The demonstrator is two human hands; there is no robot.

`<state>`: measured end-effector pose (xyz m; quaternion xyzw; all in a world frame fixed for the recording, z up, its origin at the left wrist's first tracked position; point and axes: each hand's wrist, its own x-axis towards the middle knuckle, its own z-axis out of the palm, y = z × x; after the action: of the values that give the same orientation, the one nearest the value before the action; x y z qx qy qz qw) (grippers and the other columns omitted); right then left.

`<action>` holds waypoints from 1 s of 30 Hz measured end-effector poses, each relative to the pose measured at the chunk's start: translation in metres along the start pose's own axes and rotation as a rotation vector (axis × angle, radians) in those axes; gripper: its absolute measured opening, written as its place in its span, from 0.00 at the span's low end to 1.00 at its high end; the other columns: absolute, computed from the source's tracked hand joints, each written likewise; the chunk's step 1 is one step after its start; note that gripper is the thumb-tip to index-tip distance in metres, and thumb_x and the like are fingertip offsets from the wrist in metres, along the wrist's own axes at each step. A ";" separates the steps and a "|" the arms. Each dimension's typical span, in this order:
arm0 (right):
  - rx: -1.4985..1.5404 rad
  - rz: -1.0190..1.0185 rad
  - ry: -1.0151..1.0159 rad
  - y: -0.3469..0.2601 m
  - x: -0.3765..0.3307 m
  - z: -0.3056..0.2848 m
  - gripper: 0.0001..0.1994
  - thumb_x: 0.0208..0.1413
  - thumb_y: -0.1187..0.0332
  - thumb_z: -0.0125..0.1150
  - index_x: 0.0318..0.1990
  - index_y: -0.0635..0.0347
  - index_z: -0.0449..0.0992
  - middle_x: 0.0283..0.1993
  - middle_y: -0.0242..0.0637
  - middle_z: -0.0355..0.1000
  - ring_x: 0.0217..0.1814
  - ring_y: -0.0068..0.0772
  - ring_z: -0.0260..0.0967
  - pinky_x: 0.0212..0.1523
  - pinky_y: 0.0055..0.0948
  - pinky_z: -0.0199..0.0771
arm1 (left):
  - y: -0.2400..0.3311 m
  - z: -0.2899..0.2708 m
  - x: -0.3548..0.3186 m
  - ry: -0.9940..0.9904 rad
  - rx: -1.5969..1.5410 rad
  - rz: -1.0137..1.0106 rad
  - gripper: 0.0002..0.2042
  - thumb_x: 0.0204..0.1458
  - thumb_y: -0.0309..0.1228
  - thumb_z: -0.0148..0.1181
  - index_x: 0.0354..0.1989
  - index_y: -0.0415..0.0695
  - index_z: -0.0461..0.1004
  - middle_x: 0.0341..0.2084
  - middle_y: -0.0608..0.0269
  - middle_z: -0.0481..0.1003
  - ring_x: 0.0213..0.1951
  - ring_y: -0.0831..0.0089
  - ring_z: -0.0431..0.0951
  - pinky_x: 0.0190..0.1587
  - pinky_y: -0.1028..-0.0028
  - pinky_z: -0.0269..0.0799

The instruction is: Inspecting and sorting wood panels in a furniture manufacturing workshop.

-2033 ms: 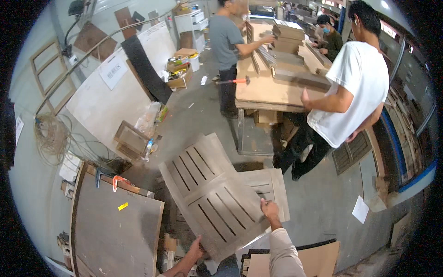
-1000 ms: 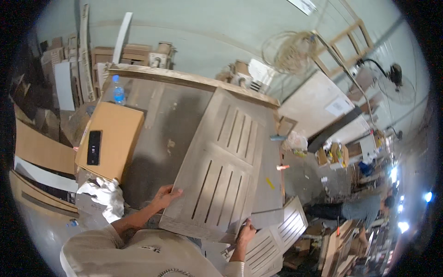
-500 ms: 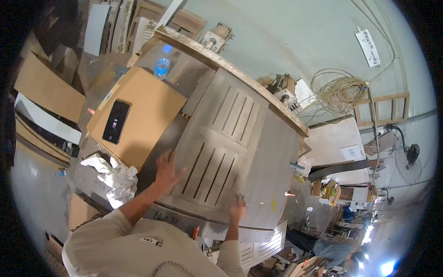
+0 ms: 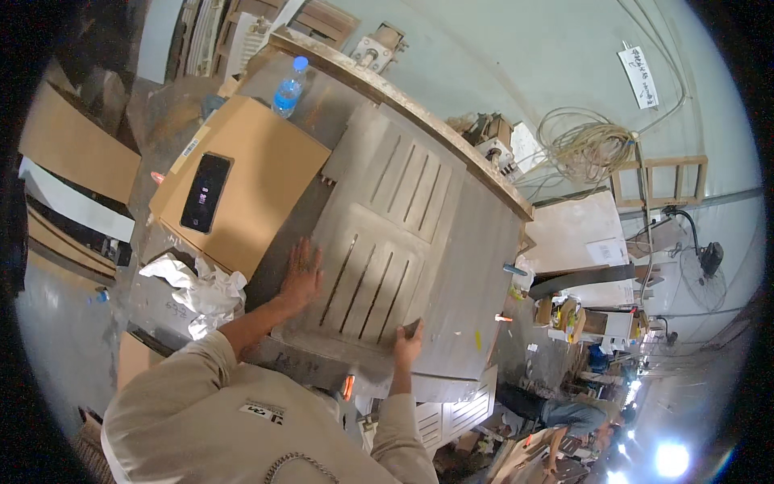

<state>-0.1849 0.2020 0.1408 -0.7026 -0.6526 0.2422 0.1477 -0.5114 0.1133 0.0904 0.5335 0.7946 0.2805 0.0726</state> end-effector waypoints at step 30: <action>-0.388 -0.336 0.077 -0.014 0.075 0.013 0.32 0.61 0.51 0.48 0.66 0.64 0.55 0.69 0.54 0.51 0.72 0.54 0.46 0.69 0.53 0.42 | 0.001 0.055 0.322 0.192 0.321 -0.383 0.40 0.55 0.53 0.47 0.64 0.29 0.50 0.59 0.22 0.52 0.62 0.34 0.50 0.60 0.42 0.47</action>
<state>-0.2011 0.2763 0.1265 -0.6081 -0.7884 0.0577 0.0729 -0.6225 0.4201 0.1041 0.3490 0.9187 0.1812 -0.0371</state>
